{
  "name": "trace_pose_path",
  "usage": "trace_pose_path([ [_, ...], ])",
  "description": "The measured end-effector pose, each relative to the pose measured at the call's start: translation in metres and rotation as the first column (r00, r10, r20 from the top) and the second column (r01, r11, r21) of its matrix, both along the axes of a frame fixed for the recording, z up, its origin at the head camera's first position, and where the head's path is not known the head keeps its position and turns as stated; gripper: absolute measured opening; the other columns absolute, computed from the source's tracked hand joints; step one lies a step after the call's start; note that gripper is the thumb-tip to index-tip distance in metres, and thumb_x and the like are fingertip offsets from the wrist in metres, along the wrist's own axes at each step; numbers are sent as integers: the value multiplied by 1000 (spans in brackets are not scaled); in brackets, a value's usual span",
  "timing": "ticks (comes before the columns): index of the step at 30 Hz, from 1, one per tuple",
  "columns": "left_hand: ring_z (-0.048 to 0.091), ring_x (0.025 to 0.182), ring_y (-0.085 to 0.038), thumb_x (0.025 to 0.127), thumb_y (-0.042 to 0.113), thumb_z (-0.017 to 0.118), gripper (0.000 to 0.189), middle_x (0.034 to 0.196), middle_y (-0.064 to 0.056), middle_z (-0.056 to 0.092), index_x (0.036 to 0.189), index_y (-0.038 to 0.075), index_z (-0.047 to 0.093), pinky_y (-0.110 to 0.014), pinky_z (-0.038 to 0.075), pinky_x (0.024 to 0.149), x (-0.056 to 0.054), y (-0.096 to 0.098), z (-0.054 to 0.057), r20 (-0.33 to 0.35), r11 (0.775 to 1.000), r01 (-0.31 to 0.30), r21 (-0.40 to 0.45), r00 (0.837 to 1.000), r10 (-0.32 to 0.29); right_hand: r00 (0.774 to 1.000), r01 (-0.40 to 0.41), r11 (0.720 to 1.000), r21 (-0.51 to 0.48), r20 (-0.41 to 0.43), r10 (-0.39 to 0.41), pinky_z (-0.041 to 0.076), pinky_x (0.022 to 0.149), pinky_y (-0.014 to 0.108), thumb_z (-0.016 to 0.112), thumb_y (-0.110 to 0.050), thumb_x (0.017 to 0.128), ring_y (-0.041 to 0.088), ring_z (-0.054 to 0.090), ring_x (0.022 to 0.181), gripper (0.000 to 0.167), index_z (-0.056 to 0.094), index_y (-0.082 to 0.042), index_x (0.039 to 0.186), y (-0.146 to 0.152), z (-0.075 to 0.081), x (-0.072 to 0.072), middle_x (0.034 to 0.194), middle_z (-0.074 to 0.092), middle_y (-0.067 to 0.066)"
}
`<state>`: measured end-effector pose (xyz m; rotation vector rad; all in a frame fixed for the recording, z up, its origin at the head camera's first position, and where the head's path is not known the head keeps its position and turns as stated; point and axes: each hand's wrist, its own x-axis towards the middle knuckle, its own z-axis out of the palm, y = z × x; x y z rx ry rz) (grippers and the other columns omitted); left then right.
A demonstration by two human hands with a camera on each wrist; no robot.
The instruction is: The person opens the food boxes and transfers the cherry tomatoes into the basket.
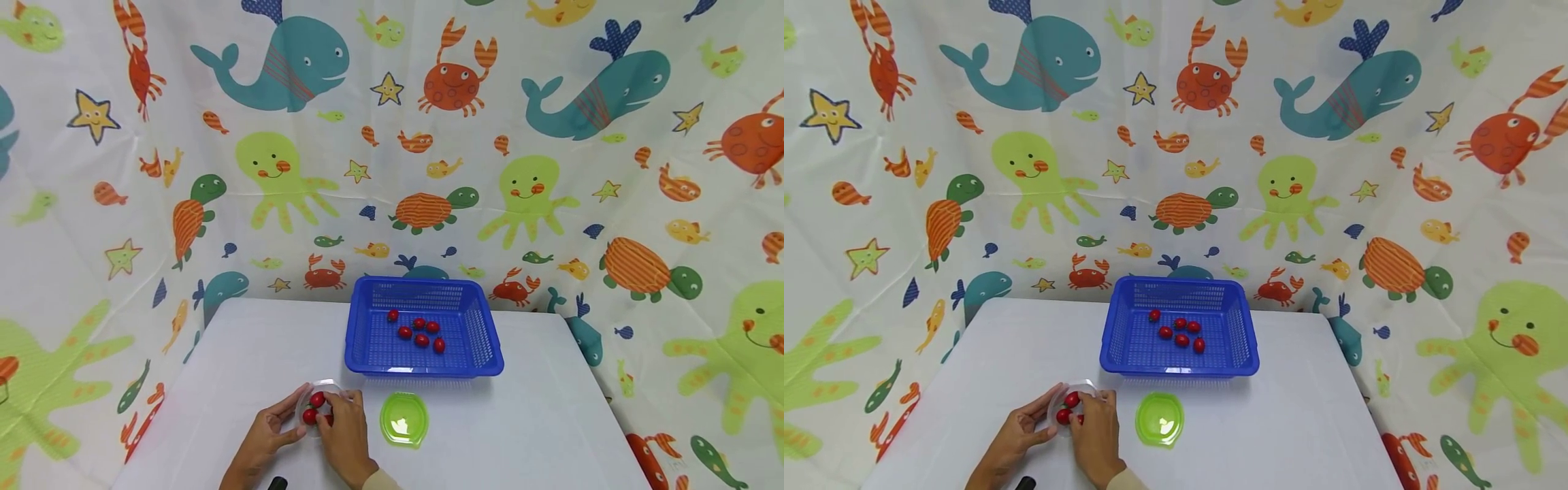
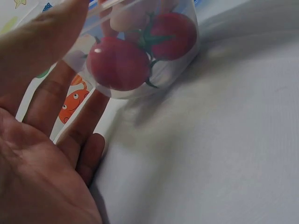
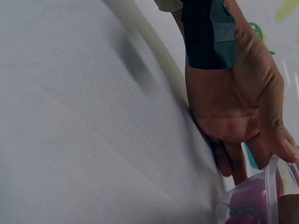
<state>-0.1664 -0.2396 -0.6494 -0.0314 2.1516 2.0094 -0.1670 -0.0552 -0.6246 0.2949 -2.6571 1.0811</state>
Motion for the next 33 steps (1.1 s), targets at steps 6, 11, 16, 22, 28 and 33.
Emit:
trace_pose_path([
  [6,48,134,20,95,9,79,71,161,12,53,160,15,50,-2,36,106,-1,-1,-2,-17,1000,28,1,999,-28,998,14,999,-53,66,-11,53,88,26,86,-17,88,9,55,103,36,79,-15,123,-4,-5,-3,112,82,-6],
  [11,50,135,17,94,5,80,72,160,11,53,159,10,50,-4,38,107,-2,-3,-5,-58,999,32,14,998,-31,997,22,990,-139,71,-12,49,91,27,89,-22,85,7,53,104,36,81,-20,119,-7,-9,-4,103,82,-13],
  [16,50,135,17,94,6,79,71,160,8,53,158,10,50,-3,37,106,-3,-3,-5,-70,1000,27,15,997,-26,998,25,987,-158,62,-15,45,88,25,94,-27,78,6,50,102,34,81,-26,111,-9,-11,-5,103,81,-15],
  [22,48,136,18,94,5,79,72,161,3,52,159,11,50,-2,36,106,-2,-2,-4,-60,1000,24,17,998,-23,992,37,980,-198,126,-12,43,93,33,95,-27,76,3,50,102,34,82,-29,108,-9,-8,-5,100,79,-19],
  [28,49,136,18,95,7,79,70,162,2,51,159,13,50,-3,36,107,-2,0,-2,-48,1000,27,6,999,-27,992,72,974,-214,112,-49,43,102,43,94,-27,76,6,54,104,32,84,-29,106,-7,-4,-2,91,79,-14],
  [33,49,134,19,95,10,79,69,163,4,50,158,16,52,-4,38,107,-1,0,-1,-21,1000,14,-13,1000,-14,992,79,967,-243,119,-51,40,113,54,94,-25,79,18,59,122,32,83,-28,110,-2,1,1,94,80,-8],
])
